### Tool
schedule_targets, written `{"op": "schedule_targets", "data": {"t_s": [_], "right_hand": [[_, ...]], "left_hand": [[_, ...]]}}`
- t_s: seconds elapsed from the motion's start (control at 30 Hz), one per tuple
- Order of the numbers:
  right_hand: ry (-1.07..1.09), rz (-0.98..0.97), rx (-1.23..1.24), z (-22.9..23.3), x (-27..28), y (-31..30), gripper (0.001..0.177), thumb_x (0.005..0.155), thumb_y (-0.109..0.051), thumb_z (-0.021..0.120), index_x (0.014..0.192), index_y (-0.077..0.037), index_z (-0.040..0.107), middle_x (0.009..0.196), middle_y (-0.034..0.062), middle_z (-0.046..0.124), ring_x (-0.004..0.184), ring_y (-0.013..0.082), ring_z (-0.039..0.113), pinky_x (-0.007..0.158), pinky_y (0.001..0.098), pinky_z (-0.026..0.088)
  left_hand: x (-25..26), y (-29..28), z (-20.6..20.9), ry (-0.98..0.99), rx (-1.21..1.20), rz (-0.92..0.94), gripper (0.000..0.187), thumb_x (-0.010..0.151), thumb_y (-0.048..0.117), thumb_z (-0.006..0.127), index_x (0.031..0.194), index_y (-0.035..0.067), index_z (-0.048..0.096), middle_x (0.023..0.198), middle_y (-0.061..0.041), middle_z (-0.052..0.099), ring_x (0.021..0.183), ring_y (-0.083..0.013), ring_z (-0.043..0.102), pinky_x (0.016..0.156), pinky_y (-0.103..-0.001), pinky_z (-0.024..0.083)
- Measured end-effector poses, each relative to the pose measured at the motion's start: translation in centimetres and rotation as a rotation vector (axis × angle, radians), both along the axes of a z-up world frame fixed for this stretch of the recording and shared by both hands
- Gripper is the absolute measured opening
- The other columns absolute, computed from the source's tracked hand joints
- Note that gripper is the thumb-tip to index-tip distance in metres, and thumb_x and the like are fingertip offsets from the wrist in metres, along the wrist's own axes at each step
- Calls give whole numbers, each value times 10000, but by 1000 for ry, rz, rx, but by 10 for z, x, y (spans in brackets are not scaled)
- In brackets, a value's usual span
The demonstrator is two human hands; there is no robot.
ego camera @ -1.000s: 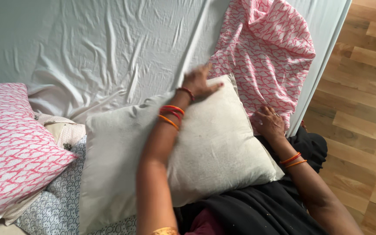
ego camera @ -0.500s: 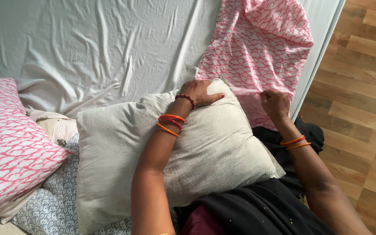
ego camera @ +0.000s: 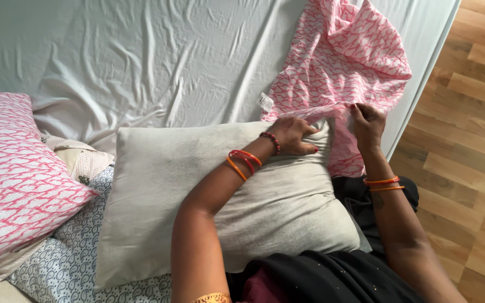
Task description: The person puts a pillow inside a pink patterned pillowcase by hand and smooths the fabric over the pillow.
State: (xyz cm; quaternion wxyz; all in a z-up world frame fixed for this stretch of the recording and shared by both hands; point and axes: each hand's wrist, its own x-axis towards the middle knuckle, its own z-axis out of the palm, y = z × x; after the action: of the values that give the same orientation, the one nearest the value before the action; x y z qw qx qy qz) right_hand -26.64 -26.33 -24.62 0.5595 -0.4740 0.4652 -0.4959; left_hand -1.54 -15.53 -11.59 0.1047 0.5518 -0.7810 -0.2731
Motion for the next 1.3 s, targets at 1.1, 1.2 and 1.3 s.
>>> {"op": "schedule_targets", "data": {"t_s": [1.1,1.2,1.3], "right_hand": [[828,188,-34,4,-44,80,248,947,-114,644,1123,-8,783,837,161,780,703,154,745,670,307,595],[485,45,48,-9,-50,82,225,936,-57,637,1093,56,752,856,133,756,708,149,726,684,293,615],[297,-59,5,3,-53,80,199,942,-22,635,1064,95,740,854,106,740,719,144,706,695,276,613]], "left_hand": [[127,-61,-75,-60,-68,1056,299,725,273,742,988,140,795,1029,-190,752,992,-361,728,878,-445,582],[125,-59,-75,-32,-63,1074,316,714,269,741,1002,150,789,1034,-182,751,997,-354,727,879,-444,579],[119,-62,-75,-31,-42,1064,290,738,244,712,1000,150,796,1050,-179,753,1009,-351,730,885,-445,582]]}}
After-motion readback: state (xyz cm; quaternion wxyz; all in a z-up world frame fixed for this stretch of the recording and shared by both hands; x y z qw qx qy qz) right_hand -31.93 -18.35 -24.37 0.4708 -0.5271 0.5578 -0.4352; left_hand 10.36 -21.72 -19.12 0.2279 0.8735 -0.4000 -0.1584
